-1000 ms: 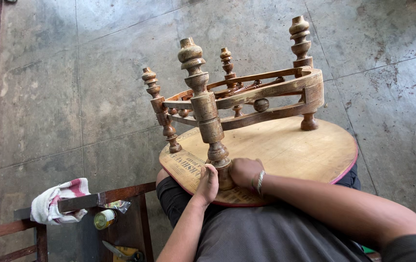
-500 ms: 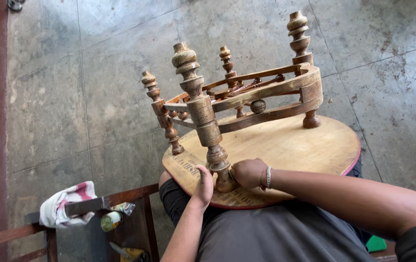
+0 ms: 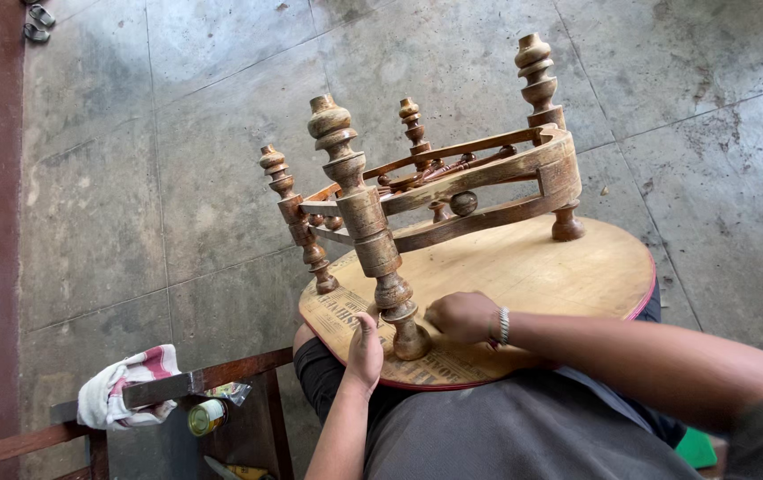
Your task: The person sands the wooden legs and support frame of a small table by hand using a piece of sandpaper.
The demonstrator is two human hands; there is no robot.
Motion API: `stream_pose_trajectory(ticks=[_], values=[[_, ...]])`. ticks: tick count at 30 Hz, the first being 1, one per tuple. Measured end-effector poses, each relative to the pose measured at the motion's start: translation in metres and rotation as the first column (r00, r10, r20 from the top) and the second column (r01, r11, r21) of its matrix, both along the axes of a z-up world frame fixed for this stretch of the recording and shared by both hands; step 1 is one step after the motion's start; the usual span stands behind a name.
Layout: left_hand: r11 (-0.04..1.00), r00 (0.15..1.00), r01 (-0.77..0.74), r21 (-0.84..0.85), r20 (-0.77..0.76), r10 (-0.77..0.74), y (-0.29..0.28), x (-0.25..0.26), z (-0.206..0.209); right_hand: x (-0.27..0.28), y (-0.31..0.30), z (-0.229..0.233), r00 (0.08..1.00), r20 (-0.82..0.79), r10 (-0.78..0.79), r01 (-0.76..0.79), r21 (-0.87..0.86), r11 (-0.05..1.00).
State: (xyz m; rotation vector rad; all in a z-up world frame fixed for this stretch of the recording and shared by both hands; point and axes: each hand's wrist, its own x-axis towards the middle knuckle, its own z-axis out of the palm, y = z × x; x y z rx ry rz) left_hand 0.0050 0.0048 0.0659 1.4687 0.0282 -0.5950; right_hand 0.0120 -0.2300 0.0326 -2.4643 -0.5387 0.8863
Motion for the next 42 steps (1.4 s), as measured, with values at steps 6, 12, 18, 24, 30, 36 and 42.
stream_pose_trajectory(ticks=[6, 12, 18, 24, 30, 36, 42], values=[[0.991, 0.981, 0.127, -0.048, 0.154, -0.119, -0.012, -0.001, 0.016, -0.008, 0.027, -0.004, 0.55, -0.399, -0.734, 0.811, 0.043, 0.584], [0.982, 0.945, 0.187, -0.021, 0.277, -0.174, -0.017, -0.004, 0.023, 0.022, 0.048, -0.081, 0.954, 0.253, 0.162, -0.087, -0.285, 0.954], [0.983, 0.924, 0.164, 0.084, 0.335, -0.182, -0.013, -0.004, 0.015, 0.014, 0.048, -0.094, 0.862, -0.128, -0.49, 0.495, 0.013, 0.869], [0.986, 0.937, 0.165, 0.003, 0.312, -0.158, -0.02, -0.002, 0.02, 0.003, 0.036, -0.091, 0.794, -0.118, -0.597, 0.608, 0.153, 0.779], [0.982, 0.957, 0.17, -0.082, 0.251, -0.145, -0.018, -0.003, 0.02, 0.024, 0.03, -0.077, 0.921, -0.085, -0.38, 0.381, -0.013, 0.925], [0.979, 0.977, 0.13, -0.159, 0.189, -0.099, -0.017, -0.001, 0.01, -0.04, 0.034, 0.041, 0.895, -0.004, -0.445, 0.444, -0.056, 0.894], [0.965, 0.993, 0.057, -0.257, -0.083, -0.081, -0.009, 0.009, 0.02, -0.033, 0.003, 0.152, 0.854, 0.484, -0.19, 0.266, -0.092, 0.96]])
